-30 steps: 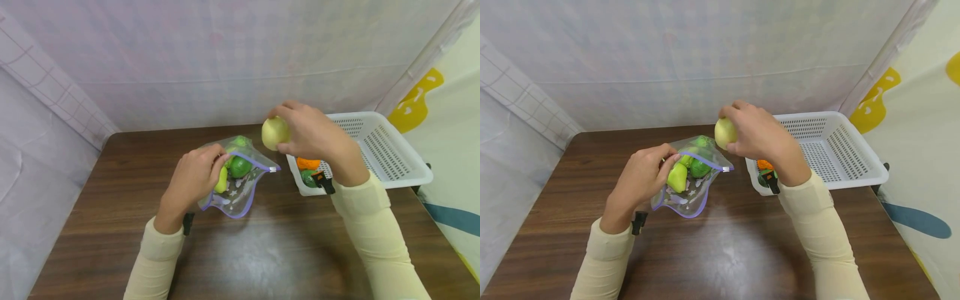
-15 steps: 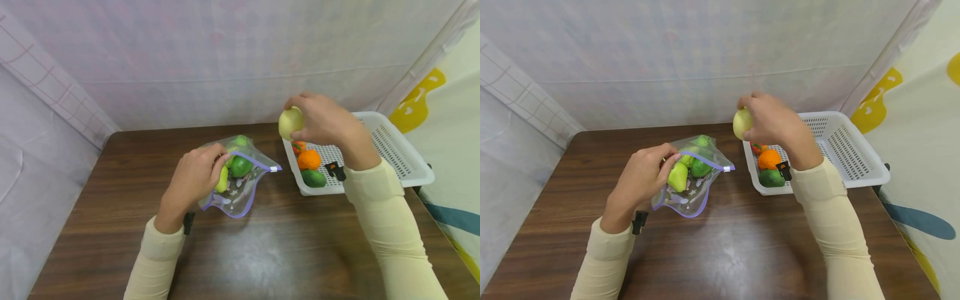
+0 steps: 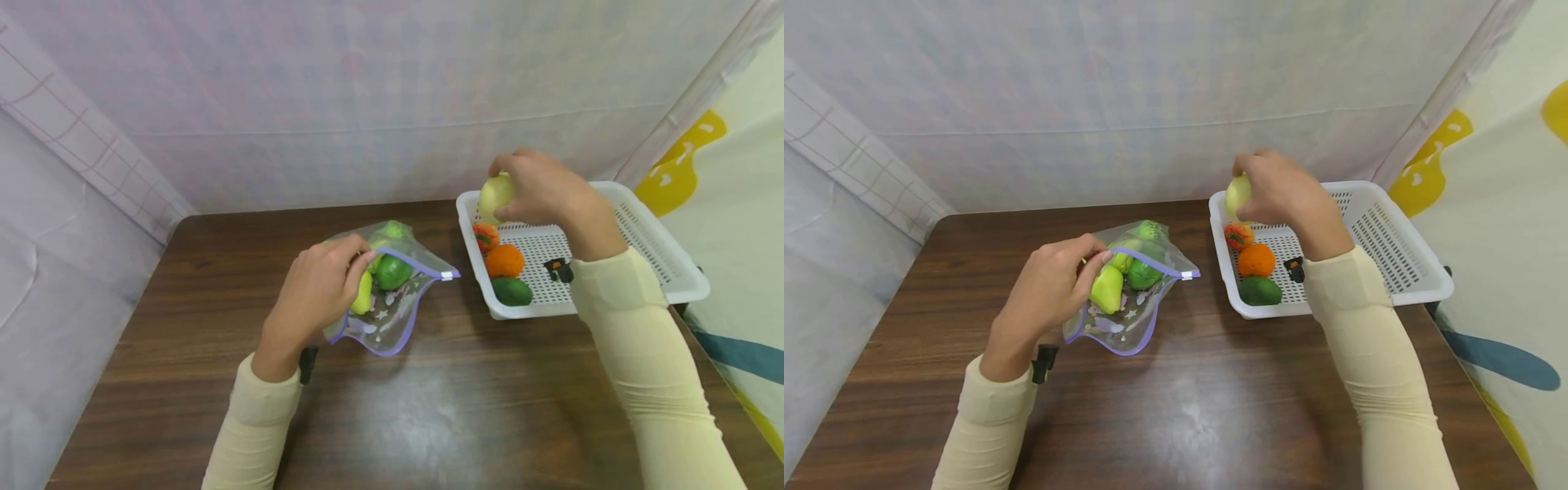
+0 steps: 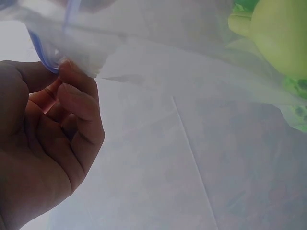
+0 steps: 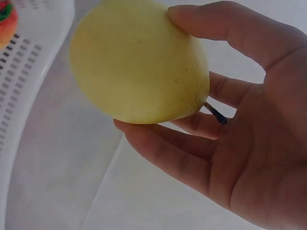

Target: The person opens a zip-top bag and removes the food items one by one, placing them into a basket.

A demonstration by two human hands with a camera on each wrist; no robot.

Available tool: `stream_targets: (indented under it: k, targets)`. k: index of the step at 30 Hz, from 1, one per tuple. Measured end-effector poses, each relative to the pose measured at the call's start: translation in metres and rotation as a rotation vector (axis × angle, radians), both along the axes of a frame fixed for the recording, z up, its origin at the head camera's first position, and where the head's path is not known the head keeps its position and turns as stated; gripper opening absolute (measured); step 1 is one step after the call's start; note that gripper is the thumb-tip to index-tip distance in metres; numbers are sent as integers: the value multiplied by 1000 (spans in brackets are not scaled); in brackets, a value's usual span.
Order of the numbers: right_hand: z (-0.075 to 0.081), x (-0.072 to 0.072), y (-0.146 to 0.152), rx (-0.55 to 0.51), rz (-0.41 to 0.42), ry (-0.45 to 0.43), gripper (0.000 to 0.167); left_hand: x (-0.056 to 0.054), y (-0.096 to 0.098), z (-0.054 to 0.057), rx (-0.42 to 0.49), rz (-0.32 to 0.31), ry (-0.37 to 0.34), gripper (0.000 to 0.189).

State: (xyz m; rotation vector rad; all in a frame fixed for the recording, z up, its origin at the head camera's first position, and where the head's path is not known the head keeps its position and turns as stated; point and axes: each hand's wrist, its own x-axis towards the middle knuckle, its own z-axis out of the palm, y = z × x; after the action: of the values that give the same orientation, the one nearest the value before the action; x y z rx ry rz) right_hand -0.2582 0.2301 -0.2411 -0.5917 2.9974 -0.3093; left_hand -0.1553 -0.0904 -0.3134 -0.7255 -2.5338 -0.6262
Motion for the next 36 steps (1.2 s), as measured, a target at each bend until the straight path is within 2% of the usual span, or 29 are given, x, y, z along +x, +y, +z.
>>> stream_targets:
  k: [13, 20, 30, 36]
  targets:
    - [-10, -24, 16, 56, -40, -82, 61, 0, -2, -2, -5, 11, 10, 20]
    - [-23, -36, 25, 96, -48, -120, 62, -1, -1, -3, -8, 7, 14, 20]
    - [-47, -50, 31, 84, -153, -219, 64, -1, 2, -2, -10, 3, 14, 19]
    - [-60, -58, 32, 115, -152, -226, 63, -1, 4, -2, -8, 9, 5, 19]
